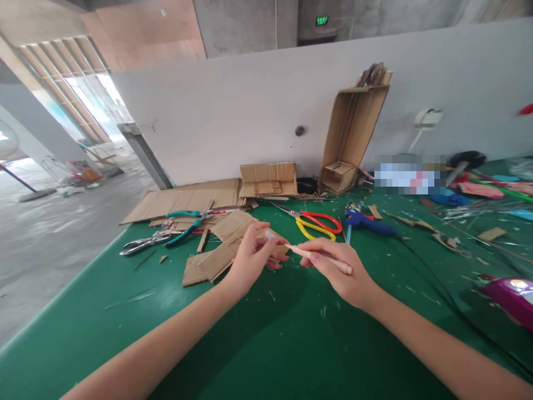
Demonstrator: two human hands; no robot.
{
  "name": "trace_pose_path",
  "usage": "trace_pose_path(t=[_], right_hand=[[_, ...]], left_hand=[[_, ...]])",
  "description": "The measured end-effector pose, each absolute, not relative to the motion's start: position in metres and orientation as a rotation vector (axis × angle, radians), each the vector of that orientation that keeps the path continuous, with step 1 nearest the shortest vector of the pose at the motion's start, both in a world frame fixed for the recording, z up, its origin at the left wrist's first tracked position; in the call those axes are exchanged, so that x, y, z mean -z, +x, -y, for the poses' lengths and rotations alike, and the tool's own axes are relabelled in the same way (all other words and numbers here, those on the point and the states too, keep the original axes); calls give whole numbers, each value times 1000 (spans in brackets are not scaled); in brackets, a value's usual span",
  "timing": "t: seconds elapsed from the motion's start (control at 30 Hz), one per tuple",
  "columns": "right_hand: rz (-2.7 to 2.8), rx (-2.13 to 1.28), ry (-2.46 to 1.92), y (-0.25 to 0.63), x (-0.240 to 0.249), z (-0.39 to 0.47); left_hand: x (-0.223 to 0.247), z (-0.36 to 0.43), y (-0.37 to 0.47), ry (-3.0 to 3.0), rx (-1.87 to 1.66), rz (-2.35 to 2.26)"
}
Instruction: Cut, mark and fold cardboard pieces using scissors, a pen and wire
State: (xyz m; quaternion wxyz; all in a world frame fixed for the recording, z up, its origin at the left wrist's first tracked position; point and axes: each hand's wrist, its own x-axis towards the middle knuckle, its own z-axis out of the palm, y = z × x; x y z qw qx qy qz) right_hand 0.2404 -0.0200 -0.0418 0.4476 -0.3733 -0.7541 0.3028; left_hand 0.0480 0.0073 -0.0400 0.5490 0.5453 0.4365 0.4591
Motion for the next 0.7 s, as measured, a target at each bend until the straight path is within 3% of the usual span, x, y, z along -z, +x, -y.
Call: trace_pose_path(t=[0.23,0.7], right_hand=[[1964,-593,-891,237,43,20],[2060,-547,-817,237,40,21]], left_hand=[[33,-4,49,1049,-967,-968],[35,-2,49,1332,-786,-950]])
